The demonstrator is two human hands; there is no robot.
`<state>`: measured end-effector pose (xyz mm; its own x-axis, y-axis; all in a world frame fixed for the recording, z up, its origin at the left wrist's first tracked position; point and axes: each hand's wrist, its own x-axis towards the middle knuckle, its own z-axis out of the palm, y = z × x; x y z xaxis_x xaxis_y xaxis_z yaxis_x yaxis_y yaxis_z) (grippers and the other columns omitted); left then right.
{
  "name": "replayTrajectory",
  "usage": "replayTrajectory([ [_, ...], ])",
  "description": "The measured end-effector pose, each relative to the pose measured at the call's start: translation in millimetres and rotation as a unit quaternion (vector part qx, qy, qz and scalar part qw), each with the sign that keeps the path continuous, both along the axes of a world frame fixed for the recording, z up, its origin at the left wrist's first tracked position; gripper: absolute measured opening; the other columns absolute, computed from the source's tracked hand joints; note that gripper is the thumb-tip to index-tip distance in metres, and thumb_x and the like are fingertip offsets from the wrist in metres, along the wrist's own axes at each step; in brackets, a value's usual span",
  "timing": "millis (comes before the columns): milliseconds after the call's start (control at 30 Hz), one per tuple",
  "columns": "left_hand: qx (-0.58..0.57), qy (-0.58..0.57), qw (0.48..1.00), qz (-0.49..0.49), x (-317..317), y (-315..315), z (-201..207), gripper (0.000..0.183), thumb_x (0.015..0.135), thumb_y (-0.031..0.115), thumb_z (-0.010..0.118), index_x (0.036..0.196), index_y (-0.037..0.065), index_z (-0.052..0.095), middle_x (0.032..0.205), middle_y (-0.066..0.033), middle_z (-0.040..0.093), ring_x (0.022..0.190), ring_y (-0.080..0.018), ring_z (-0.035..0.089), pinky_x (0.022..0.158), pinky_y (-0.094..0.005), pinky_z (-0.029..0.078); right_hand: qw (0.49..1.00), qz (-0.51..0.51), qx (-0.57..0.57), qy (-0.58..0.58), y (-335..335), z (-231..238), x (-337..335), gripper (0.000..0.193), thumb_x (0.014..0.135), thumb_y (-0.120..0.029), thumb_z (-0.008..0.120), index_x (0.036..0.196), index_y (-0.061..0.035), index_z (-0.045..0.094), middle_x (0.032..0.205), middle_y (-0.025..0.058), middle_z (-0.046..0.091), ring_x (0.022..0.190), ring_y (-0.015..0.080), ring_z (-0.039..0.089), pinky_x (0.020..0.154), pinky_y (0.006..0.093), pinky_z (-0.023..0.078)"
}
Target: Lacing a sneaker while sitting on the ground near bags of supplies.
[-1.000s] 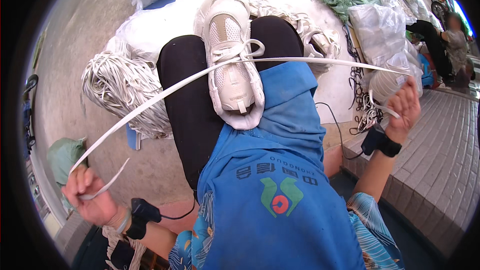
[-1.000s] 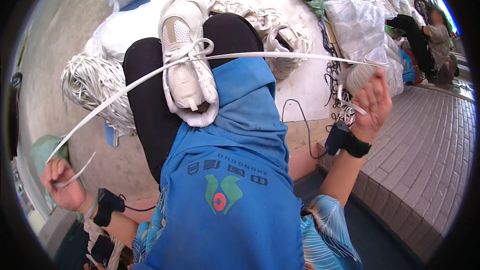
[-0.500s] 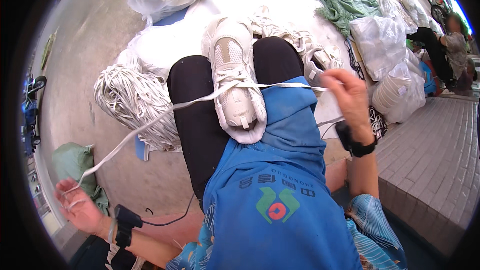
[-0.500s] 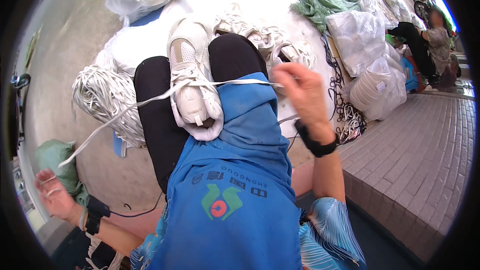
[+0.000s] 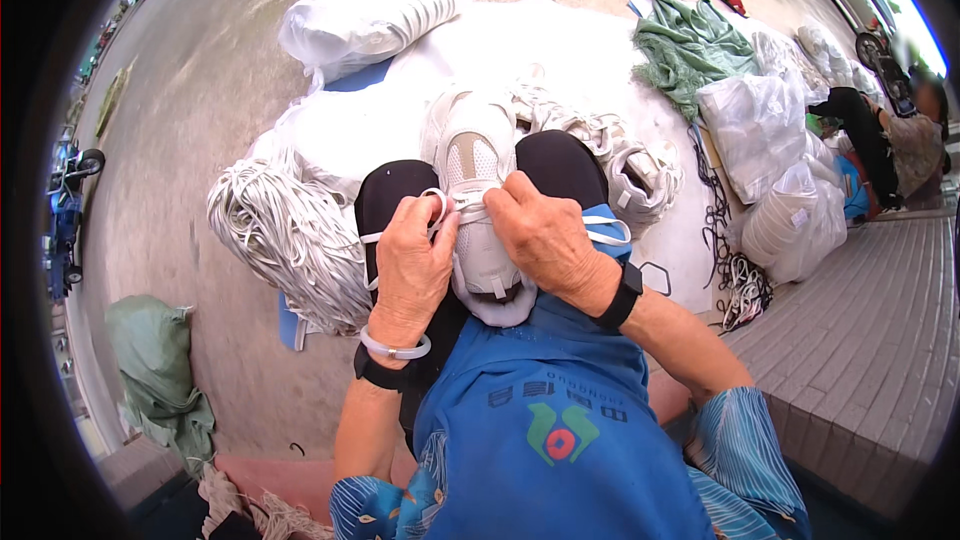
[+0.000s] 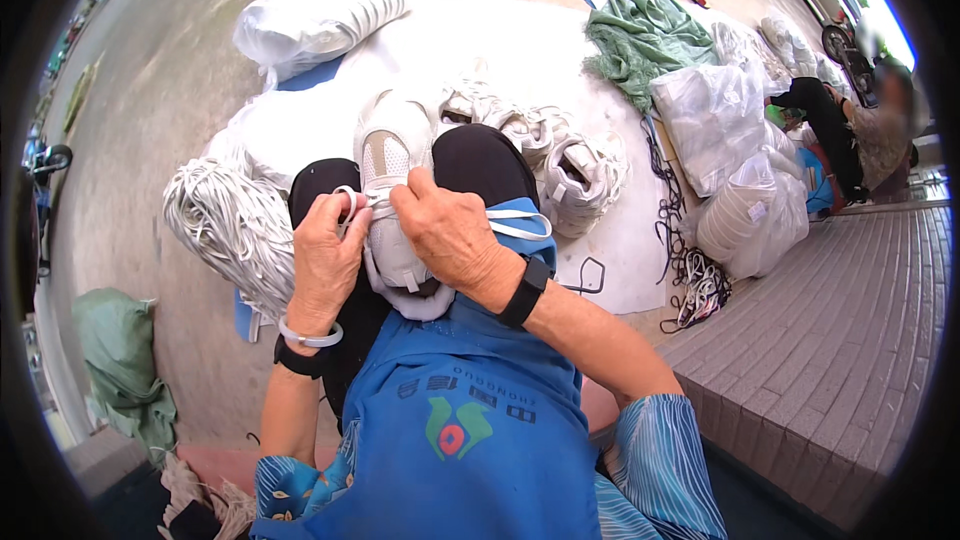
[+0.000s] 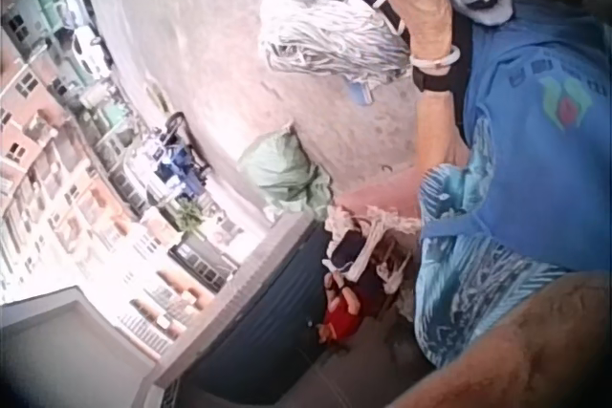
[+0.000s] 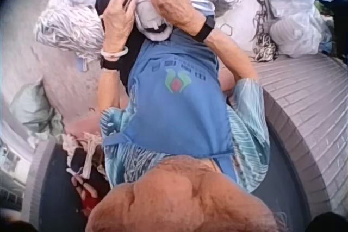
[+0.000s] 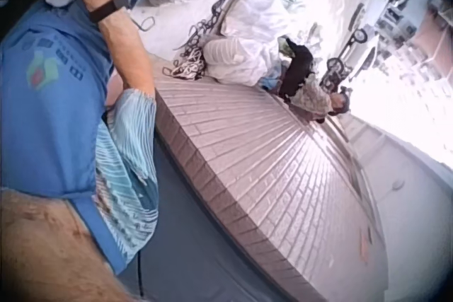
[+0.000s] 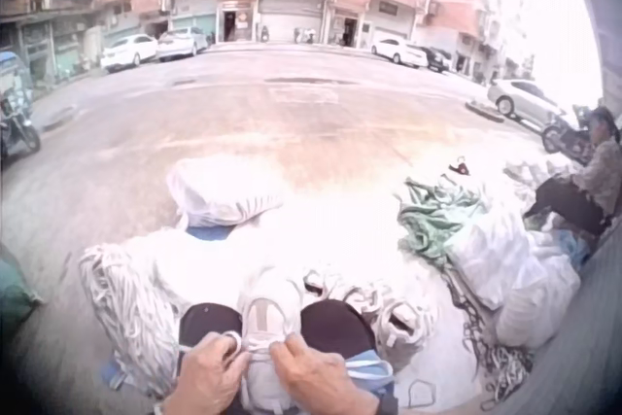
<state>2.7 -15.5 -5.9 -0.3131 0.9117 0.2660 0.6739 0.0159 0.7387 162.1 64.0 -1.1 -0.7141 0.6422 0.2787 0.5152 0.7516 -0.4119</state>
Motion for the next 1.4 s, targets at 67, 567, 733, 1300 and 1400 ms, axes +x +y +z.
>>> replayTrajectory([
  [67,0.009,0.012,1.000,-0.008,1,5,0,0.013,0.086,0.005,0.068,0.096,0.000,0.061,0.086,-0.0156,0.060,0.075,-0.0354,0.061,0.066,-0.0407,0.048,0.997,0.004,-0.041,0.063,6,-8,1,0.008,0.088,-0.008,0.060,0.094,-0.0037,0.057,0.085,0.0125,0.055,0.068,0.0325,0.061,0.059,0.0418,0.051],
  [567,-0.158,-0.092,0.980,-0.083,-21,18,0,0.019,0.097,0.016,0.052,0.095,-0.002,0.050,0.088,-0.0251,0.059,0.087,-0.0463,0.058,0.074,-0.0518,0.046,0.982,-0.062,-0.160,0.076,27,-11,11,0.011,0.086,-0.010,0.057,0.090,0.0000,0.057,0.079,0.0199,0.061,0.077,0.0398,0.064,0.070,0.0500,0.050],
  [733,-0.141,-0.007,0.989,-0.037,-17,24,-13,0.018,0.097,0.015,0.053,0.095,-0.003,0.053,0.084,-0.0219,0.060,0.078,-0.0382,0.061,0.072,-0.0419,0.047,0.970,-0.040,-0.199,0.133,18,-3,20,0.012,0.087,-0.010,0.062,0.086,0.0016,0.061,0.073,0.0165,0.061,0.064,0.0281,0.063,0.059,0.0367,0.049],
  [1300,-0.003,-0.053,0.998,0.022,-4,13,-9,0.014,0.089,0.009,0.065,0.089,-0.001,0.056,0.080,-0.0139,0.058,0.070,-0.0255,0.059,0.067,-0.0351,0.048,0.959,0.093,-0.263,0.037,1,20,41,0.011,0.091,-0.014,0.064,0.094,-0.0039,0.062,0.072,0.0172,0.061,0.067,0.0384,0.062,0.059,0.0434,0.049],
  [1400,0.013,-0.019,1.000,-0.019,2,7,2,0.011,0.086,0.002,0.065,0.094,-0.001,0.058,0.086,-0.0163,0.061,0.074,-0.0355,0.062,0.066,-0.0389,0.049,0.986,0.025,-0.137,0.092,-2,23,32,0.022,0.092,-0.015,0.064,0.114,-0.0103,0.063,0.081,0.0121,0.062,0.067,0.0313,0.065,0.056,0.0394,0.050],
])
